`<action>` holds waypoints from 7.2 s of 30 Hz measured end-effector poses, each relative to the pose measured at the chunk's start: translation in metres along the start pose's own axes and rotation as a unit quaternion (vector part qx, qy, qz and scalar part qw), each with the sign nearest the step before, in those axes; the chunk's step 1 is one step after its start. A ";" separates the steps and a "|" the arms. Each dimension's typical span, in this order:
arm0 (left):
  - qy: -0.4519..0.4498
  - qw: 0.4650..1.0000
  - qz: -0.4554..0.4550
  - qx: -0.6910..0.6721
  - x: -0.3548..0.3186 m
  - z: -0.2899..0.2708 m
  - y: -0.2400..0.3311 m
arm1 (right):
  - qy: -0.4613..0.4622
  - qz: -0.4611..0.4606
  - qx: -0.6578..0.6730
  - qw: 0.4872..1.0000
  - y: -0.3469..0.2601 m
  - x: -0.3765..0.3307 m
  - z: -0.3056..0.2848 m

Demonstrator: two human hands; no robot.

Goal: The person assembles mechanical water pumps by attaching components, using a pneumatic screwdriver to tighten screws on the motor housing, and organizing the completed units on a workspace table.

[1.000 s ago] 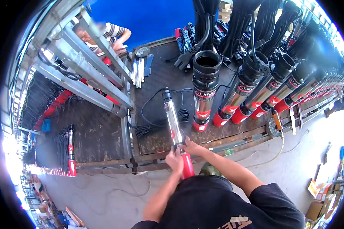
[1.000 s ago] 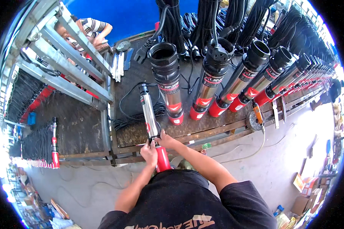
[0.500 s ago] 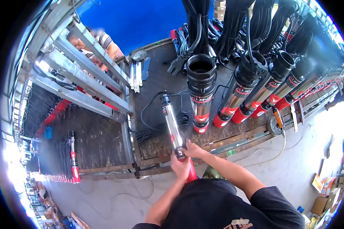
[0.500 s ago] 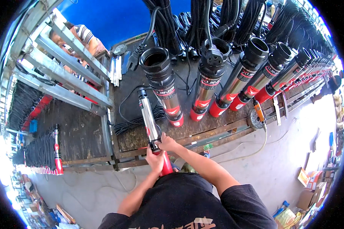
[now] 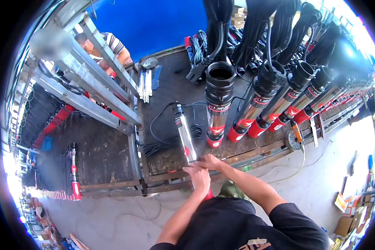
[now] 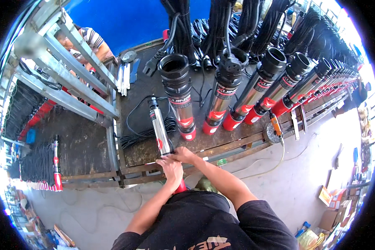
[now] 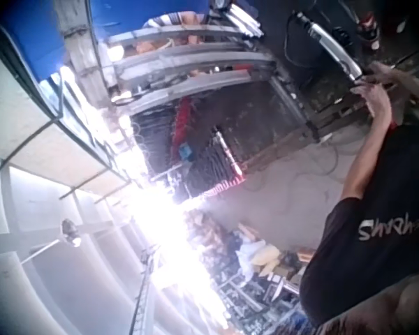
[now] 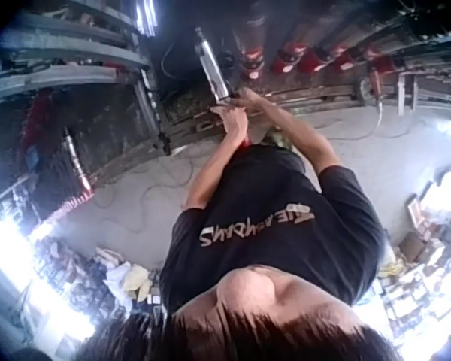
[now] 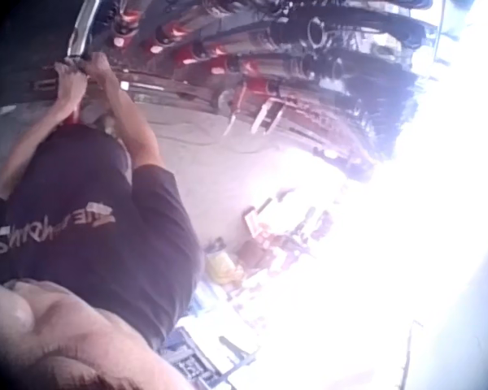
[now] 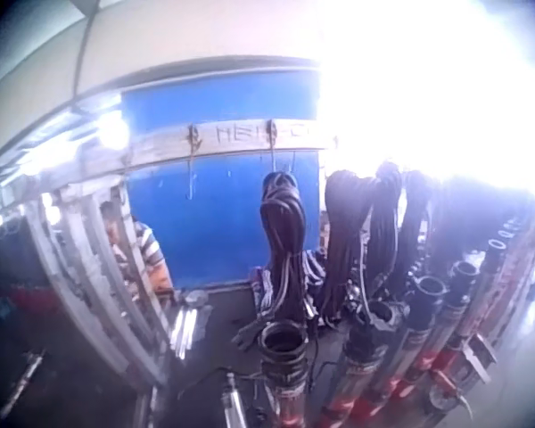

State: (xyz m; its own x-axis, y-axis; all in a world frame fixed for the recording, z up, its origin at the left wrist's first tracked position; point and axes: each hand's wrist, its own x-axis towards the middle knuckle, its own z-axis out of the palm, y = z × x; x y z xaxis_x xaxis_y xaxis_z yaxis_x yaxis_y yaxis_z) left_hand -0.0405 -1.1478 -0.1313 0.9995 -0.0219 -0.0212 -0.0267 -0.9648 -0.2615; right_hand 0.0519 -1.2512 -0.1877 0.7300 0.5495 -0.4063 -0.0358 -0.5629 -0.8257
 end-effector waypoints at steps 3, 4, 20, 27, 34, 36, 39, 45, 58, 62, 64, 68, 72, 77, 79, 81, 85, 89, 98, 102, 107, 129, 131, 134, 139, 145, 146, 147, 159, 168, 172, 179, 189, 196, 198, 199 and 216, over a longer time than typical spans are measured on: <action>-0.050 0.965 -0.032 -0.254 0.008 -0.015 -0.029 | 0.008 0.005 0.051 0.999 0.007 -0.005 0.000; -0.059 0.911 -0.133 -0.386 0.016 -0.026 -0.039 | 0.005 0.012 0.107 0.994 0.013 -0.005 -0.004; -0.122 0.511 -0.386 -0.758 0.029 0.036 -0.008 | 0.468 0.173 -0.154 0.853 0.114 -0.235 -0.204; -0.035 0.595 -0.370 -0.713 0.021 0.123 -0.023 | 0.186 0.291 -0.516 0.784 0.214 -0.284 -0.302; -0.060 0.553 -0.381 -0.739 0.013 0.067 -0.010 | 0.218 0.220 -0.521 0.796 0.264 -0.281 -0.301; -0.013 0.574 -0.357 -0.736 0.009 0.100 -0.006 | 0.252 0.210 -0.490 0.807 0.251 -0.275 -0.298; -0.069 0.539 -0.342 -0.767 0.020 0.059 -0.005 | 0.361 0.185 -0.446 0.798 0.262 -0.293 -0.298; -0.155 0.479 -0.283 -0.816 0.025 0.044 -0.020 | 0.442 0.134 -0.133 0.877 0.157 -0.276 -0.247; -0.140 0.451 -0.266 -0.840 0.024 0.063 -0.029 | 0.168 -0.061 0.195 0.964 -0.020 -0.054 -0.018; -0.122 0.431 -0.279 -0.850 0.020 0.059 -0.029 | 0.114 -0.021 0.215 0.970 -0.008 -0.037 -0.008; -0.127 0.426 -0.263 -0.856 0.021 0.057 -0.032 | 0.121 -0.001 0.337 0.934 0.000 -0.030 0.000; -0.131 0.437 -0.281 -0.844 0.025 0.067 -0.027 | 0.079 0.057 0.359 0.928 0.006 -0.033 -0.008; -0.203 0.451 -0.338 -0.801 0.029 0.042 -0.019 | 0.162 0.097 0.489 0.852 0.038 -0.069 -0.031; -0.138 0.435 -0.337 -0.823 0.018 0.048 -0.018 | 0.519 0.078 0.619 0.584 0.131 -0.174 -0.182; -0.155 0.458 -0.354 -0.801 0.009 0.064 -0.034 | 0.600 0.120 0.644 0.460 0.154 -0.211 -0.249; -0.195 0.476 -0.331 -0.791 0.025 0.073 -0.024 | 0.596 0.021 0.712 0.371 0.243 -0.264 -0.300; -0.150 0.469 -0.343 -0.800 0.010 0.065 -0.036 | 0.487 0.034 0.855 0.175 0.249 -0.225 -0.337; -0.127 0.483 -0.334 -0.799 0.014 0.082 -0.035 | 0.476 -0.020 0.876 0.079 0.287 -0.208 -0.344; -0.116 0.472 -0.374 -0.790 0.000 0.101 -0.047 | 0.696 -0.101 0.704 0.101 0.136 -0.238 -0.309; -0.168 0.463 -0.316 -0.811 0.016 0.090 -0.034 | 0.756 -0.242 0.519 0.317 0.050 -0.274 -0.219; -0.157 0.435 -0.284 -0.840 0.017 0.067 -0.039 | 0.605 -0.312 0.513 0.522 -0.019 -0.222 -0.138; -0.133 0.412 -0.276 -0.858 0.019 0.048 -0.043 | 0.429 -0.165 0.409 0.788 -0.086 -0.050 0.007; -0.129 0.412 -0.257 -0.865 0.020 0.054 -0.042 | 0.432 -0.165 0.446 0.766 -0.081 -0.047 0.010; -0.129 0.416 -0.257 -0.863 0.020 0.061 -0.041 | 0.440 -0.156 0.475 0.746 -0.080 -0.045 0.012; -0.126 0.422 -0.290 -0.850 0.019 0.055 -0.040 | 0.443 -0.161 0.480 0.740 -0.080 -0.043 0.013; -0.130 0.428 -0.282 -0.849 0.021 0.049 -0.042 | 0.433 -0.163 0.461 0.757 -0.076 -0.040 0.014; -0.133 0.425 -0.282 -0.850 0.020 0.050 -0.042 | 0.432 -0.165 0.462 0.757 -0.077 -0.040 0.013; -0.135 0.422 -0.283 -0.851 0.020 0.051 -0.042 | 0.430 -0.167 0.463 0.757 -0.078 -0.040 0.014; -0.140 0.409 -0.300 -0.850 0.021 0.036 -0.045 | 0.393 -0.183 0.490 0.756 -0.079 -0.044 0.018; -0.130 0.421 -0.297 -0.847 0.016 0.055 -0.038 | 0.379 -0.233 0.454 0.772 -0.063 -0.041 0.026; -0.117 0.431 -0.288 -0.847 0.014 0.058 -0.037 | 0.410 -0.199 0.396 0.797 -0.060 -0.040 0.032; -0.143 0.471 -0.324 -0.808 0.017 0.053 -0.035 | 0.398 -0.213 0.404 0.796 -0.055 -0.036 0.031; 0.092 0.846 -0.201 -0.484 0.015 -0.002 -0.008 | 0.524 -0.288 0.308 0.740 -0.059 -0.147 -0.047; -0.014 0.731 0.409 -0.546 0.090 -0.131 0.273 | 0.676 -0.147 0.203 0.693 0.039 -0.296 -0.054; -0.075 0.709 0.508 -0.484 0.114 -0.130 0.379 | 0.714 -0.108 0.204 0.661 0.061 -0.319 -0.048; -0.041 0.698 0.554 -0.453 0.125 -0.122 0.420 | 0.718 -0.075 0.200 0.662 0.053 -0.339 -0.056; -0.481 0.615 0.139 -0.610 0.186 -0.110 0.500 | 0.743 -0.046 0.330 0.580 0.133 -0.387 -0.094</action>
State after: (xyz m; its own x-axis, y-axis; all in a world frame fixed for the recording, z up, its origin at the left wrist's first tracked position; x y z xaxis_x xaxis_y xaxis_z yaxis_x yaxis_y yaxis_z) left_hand 0.1334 -1.6629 -0.1595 0.4730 -0.6303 -0.6157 0.4225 -0.4509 0.7862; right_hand -0.1707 -1.5971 -0.1037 0.5138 -0.8573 0.0325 0.1547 0.0553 -0.9864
